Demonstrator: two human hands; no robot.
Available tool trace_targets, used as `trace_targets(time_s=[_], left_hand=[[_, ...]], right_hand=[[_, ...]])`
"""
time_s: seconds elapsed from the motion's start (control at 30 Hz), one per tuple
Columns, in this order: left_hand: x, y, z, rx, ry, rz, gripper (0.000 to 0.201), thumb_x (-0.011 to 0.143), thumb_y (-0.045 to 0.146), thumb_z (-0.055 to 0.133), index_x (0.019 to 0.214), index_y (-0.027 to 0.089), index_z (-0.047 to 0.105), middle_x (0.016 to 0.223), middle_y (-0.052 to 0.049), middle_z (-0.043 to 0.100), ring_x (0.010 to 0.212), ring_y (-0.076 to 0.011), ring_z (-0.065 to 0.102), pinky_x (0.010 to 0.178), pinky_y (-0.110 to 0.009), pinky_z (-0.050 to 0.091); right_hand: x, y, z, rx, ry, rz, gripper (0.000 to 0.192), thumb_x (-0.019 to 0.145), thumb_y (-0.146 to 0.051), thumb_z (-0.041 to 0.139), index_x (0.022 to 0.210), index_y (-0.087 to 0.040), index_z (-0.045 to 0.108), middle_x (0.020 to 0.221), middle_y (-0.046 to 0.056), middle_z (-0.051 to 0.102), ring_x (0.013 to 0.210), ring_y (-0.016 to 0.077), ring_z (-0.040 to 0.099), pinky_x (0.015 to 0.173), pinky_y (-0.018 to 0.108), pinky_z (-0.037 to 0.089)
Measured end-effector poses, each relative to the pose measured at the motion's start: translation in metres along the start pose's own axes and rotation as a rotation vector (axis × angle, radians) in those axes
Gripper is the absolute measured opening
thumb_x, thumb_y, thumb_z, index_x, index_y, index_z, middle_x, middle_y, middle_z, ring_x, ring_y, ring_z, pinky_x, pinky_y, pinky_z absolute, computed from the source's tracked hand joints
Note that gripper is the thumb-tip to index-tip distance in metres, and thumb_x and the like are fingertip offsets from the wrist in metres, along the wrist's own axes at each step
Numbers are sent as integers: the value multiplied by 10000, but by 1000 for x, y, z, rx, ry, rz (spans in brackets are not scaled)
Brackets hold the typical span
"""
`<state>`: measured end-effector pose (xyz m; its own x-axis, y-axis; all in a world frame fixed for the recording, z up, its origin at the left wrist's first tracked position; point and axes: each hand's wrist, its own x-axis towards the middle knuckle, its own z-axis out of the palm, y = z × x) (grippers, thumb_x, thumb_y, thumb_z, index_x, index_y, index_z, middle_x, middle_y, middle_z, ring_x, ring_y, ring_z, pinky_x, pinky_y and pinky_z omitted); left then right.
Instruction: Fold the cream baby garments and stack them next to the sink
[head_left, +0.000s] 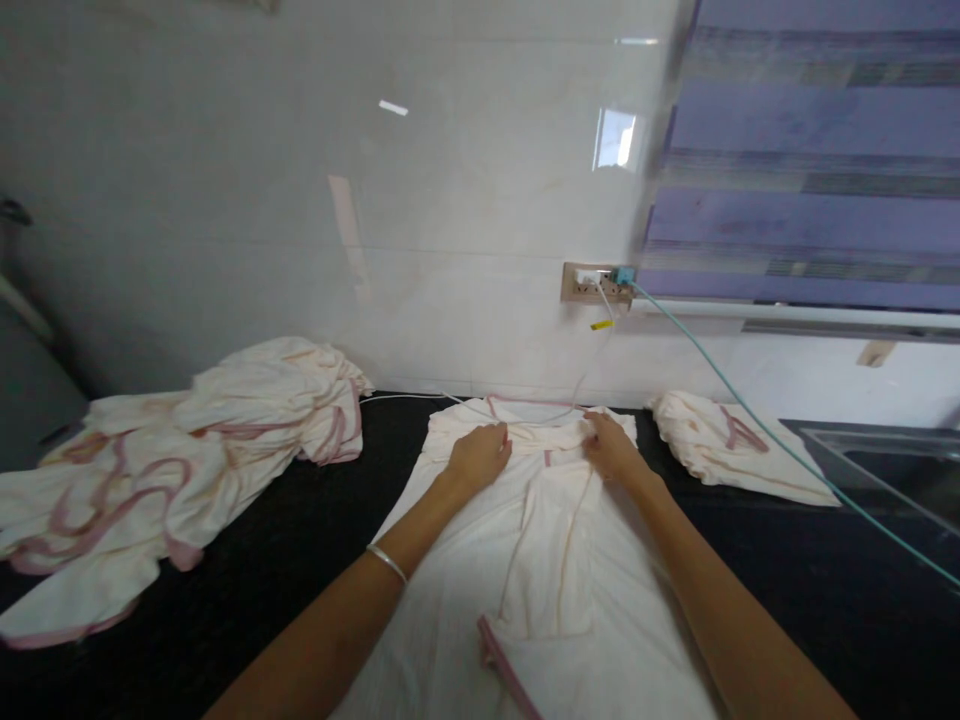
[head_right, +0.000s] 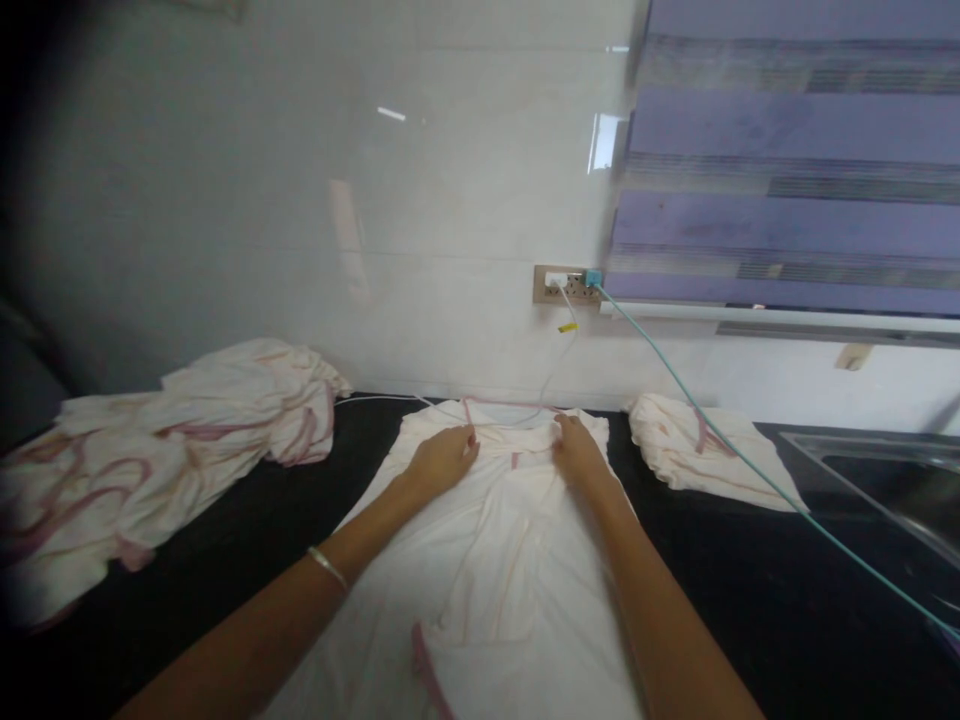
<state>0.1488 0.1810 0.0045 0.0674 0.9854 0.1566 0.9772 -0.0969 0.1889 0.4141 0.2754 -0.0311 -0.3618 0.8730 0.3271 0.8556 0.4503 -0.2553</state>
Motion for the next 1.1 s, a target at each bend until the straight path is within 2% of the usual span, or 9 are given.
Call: trace_targets(time_s=[0.1,0.2,0.33,0.5,0.6,0.73,0.9,1.03,1.1], left_hand=[[-1,-8,16,43,63,-10,395,1012,418,378,1199,173,625,1275,-183,638,1222,-323,567,995,-450,459],[-2,-19,27,84,118,-70,529,989,557,398,1277,163,601,1338,-199,591,1283,-362,512,1053,-517,411],[-2,-29,34,51,73,-111,787,918,746,393,1478,203,501,1545,-206,445,1435,-397,385,1155,-581,299],[-2,-31,33,4,-112,-159,962,823,917,291,1617,374,320,1731,-131,142,1560,-498,68,1171,-748,62],[-1,-32,29,2,-152,-146,976,816,933,247,1629,395,278,1736,-131,106,1555,-521,45,1162,-763,49],[0,-33,27,10,-168,-140,969,813,934,262,1630,413,264,1736,-136,93,1543,-548,39,1139,-791,75],[1,-36,23,14,-198,-118,948,818,930,264,1626,436,257,1736,-126,102,1537,-558,49,1129,-800,85],[1,-36,16,13,-239,-91,906,842,909,265,1623,450,250,1736,-130,80,1531,-570,52,1119,-807,91],[1,-37,14,17,-254,-85,887,854,894,270,1624,455,238,1736,-128,70,1529,-574,54,1113,-813,94]], right_hand=[[11,2,4,-35,-26,46,362,840,-145,582,1166,-124,738,1152,170,728,1053,245,677,952,321,469],[25,4,-2,-48,-61,45,193,850,-207,617,913,-152,791,980,136,769,963,245,699,895,310,463],[38,9,-16,-15,-75,12,228,893,-253,588,926,-170,797,946,97,781,884,207,694,797,261,442],[45,17,-26,46,-36,-6,338,965,-274,458,946,-138,767,945,116,765,858,194,658,749,251,414],[44,22,-28,89,-28,-2,329,953,-378,511,988,-138,734,941,104,753,821,188,643,726,251,423],[38,30,-34,249,-62,-43,420,750,-417,738,1091,-177,694,974,57,741,848,188,630,750,253,451],[38,41,-55,326,-132,-89,261,763,-378,663,886,-161,738,880,39,737,834,182,634,756,250,470],[38,49,-66,253,-250,40,327,834,-433,592,756,-154,743,688,24,683,662,170,603,632,251,441],[39,50,-64,210,-234,105,304,834,-393,592,715,-152,734,636,39,663,618,173,597,622,263,439]])
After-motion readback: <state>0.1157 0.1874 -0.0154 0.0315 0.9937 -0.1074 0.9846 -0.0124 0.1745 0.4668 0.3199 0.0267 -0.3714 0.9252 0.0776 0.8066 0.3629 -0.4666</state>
